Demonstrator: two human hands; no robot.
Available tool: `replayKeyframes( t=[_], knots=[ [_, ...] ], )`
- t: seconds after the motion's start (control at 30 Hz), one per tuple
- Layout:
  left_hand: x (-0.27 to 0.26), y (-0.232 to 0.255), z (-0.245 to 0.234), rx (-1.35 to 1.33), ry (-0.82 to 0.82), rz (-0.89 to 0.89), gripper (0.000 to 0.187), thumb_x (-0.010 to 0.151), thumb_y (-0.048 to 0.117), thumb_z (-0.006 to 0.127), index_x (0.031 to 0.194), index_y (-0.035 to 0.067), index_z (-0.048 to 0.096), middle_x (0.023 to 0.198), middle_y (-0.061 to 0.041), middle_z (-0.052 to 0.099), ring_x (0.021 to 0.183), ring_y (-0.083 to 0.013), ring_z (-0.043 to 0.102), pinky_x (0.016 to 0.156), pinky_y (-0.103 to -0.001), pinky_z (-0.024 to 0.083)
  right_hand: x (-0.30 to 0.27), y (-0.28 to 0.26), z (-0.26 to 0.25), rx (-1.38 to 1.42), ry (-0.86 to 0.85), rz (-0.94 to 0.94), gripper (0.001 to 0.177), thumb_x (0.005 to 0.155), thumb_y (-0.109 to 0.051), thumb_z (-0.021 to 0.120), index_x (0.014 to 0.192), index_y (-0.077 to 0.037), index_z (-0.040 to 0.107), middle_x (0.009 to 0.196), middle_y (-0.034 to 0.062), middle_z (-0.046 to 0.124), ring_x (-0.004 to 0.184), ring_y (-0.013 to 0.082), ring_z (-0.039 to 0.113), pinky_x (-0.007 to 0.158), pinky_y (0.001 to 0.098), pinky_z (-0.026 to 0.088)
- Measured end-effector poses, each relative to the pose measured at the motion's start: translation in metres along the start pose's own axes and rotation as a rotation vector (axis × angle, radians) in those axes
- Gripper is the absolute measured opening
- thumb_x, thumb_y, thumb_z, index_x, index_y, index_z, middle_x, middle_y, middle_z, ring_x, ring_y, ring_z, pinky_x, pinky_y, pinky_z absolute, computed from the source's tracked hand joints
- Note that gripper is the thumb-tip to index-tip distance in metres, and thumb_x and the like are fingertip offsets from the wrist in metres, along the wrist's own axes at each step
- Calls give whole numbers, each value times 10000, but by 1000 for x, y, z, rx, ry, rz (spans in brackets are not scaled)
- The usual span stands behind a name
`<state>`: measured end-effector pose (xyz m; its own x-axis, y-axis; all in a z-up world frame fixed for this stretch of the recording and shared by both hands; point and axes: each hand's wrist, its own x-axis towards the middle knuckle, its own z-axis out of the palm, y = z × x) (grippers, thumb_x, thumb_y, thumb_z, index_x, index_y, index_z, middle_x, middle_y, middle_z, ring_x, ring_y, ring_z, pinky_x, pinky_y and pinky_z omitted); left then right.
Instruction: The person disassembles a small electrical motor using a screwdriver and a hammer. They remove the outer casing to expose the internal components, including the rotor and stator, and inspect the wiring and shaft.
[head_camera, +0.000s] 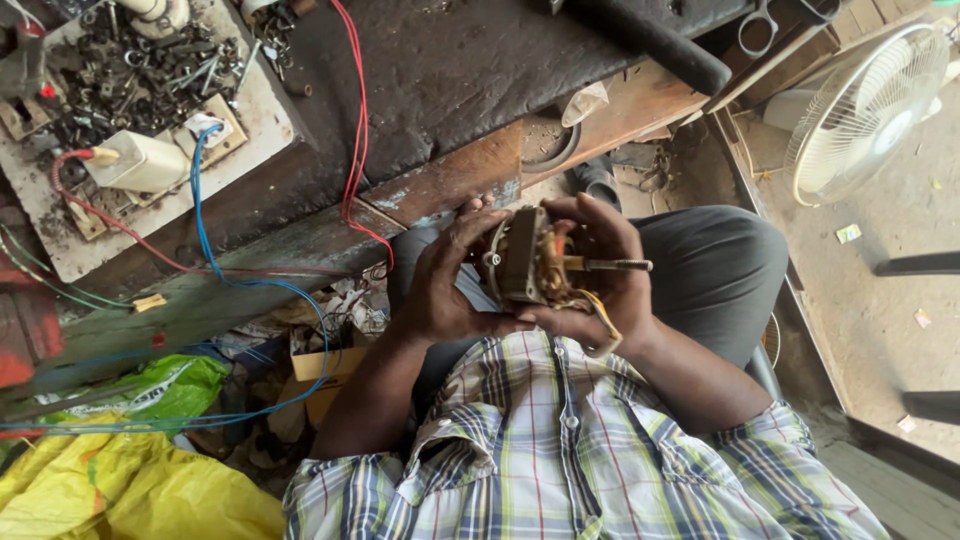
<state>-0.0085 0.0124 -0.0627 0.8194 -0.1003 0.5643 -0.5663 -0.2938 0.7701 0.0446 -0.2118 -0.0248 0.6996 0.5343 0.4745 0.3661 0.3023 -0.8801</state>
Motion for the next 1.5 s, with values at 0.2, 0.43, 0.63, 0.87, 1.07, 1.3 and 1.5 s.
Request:
replayKeyframes(
  t=[0.2, 0.43, 0.63, 0.87, 1.07, 1.3, 1.5],
  knots=[
    [8, 10, 1, 119, 63, 51, 1070, 706, 492, 980, 1499, 33, 427, 1483, -153, 592, 1403, -314, 568, 1281, -476, 392, -2, 1, 5, 15, 61, -12, 1091, 815, -116, 924, 1654, -104, 226, 1573, 189, 416, 1415, 239, 522, 1190, 385, 482],
    [8, 15, 0, 126, 47, 46, 1063, 690, 521, 958, 1481, 31, 444, 1462, -151, 593, 1394, -331, 582, 1286, -506, 364, -2, 0, 4, -48, 28, -53, 1224, 812, -146, 922, 1689, -167, 68, 1571, 179, 401, 1406, 243, 512, 1177, 376, 489],
    [8, 15, 2, 110, 65, 20, 1030, 719, 531, 931, 1484, 32, 455, 1464, -150, 603, 1405, -335, 579, 1288, -501, 341, -1, -4, -5, 2, -66, 89, 1225, 832, -101, 909, 1698, -159, 44, 1597, 193, 358, 1442, 264, 477, 1193, 397, 465],
    [9, 15, 1, 158, 22, 8, 1052, 707, 508, 958, 1477, 22, 432, 1473, -166, 572, 1403, -353, 557, 1282, -520, 363, -7, 9, 2, 6, 31, 26, 1197, 819, -120, 915, 1698, -159, 103, 1594, 189, 388, 1429, 241, 486, 1209, 386, 449],
    [16, 20, -5, 26, -81, -50, 1019, 768, 424, 972, 1487, 44, 359, 1553, -216, 494, 1451, -382, 538, 1199, -434, 488, -7, 10, 2, -87, 74, -7, 1165, 826, -159, 904, 1694, -146, 128, 1585, 201, 409, 1454, 251, 487, 1236, 389, 442],
    [17, 22, -4, -4, -74, -38, 1100, 780, 384, 967, 1559, 25, 278, 1558, -186, 506, 1455, -348, 547, 1287, -521, 377, -8, 8, 2, -83, 101, 27, 1135, 833, -169, 907, 1687, -134, 161, 1588, 208, 417, 1433, 236, 508, 1225, 380, 453],
    [15, 18, -1, 252, -79, 43, 1025, 765, 436, 949, 1526, 83, 360, 1563, -146, 482, 1463, -318, 508, 1275, -540, 332, -10, 8, 1, 17, 60, 57, 1138, 851, -136, 921, 1672, -139, 133, 1611, 211, 360, 1444, 235, 482, 1204, 379, 477]
  ],
)
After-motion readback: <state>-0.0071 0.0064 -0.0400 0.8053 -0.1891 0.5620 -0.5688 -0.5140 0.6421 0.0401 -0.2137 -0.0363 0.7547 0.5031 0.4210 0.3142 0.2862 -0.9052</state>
